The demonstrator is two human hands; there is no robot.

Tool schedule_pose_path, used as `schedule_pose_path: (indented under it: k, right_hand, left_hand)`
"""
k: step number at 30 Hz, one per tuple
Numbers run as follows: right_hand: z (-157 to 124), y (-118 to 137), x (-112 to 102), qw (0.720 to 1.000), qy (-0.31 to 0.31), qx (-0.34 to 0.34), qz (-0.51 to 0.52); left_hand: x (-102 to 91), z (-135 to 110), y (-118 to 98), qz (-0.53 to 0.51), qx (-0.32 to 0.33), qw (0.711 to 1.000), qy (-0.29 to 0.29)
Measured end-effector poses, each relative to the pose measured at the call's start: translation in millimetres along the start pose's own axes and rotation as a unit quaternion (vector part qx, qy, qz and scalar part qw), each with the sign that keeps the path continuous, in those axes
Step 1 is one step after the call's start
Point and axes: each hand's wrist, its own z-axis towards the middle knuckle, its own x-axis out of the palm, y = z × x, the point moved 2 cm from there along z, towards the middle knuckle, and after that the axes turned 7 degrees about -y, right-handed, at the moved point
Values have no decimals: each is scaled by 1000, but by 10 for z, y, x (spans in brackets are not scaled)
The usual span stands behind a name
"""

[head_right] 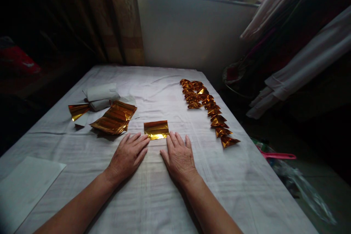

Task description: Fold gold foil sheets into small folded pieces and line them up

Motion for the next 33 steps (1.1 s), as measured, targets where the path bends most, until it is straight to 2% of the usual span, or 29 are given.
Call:
schedule_pose_path:
  k: [6,9,14,19,26,33]
  right_hand:
    - [263,-73,-167,1000,21,-17,5]
    - [295,-106,-195,999,27,-34,1]
    - [274,-135,-120,999,-5,-20,27]
    - [411,-152,-86,997,-26,-51,56]
    - [551,-257,-77,988,-1,-122,91]
    - [613,-341,-19,987,7,-114,117]
  left_hand:
    - [-11,10,5,-2,2,1000,-5]
    - [-20,17,13,-1,5,1000,-6]
    - [-13,47,58,-13,0,1000,-11]
    - [-9,121,101,-38,-20,999,-25]
    - [-10,227,160,-13,-20,999,-28]
    - [-20,382,185,23,-3,1000,-10]
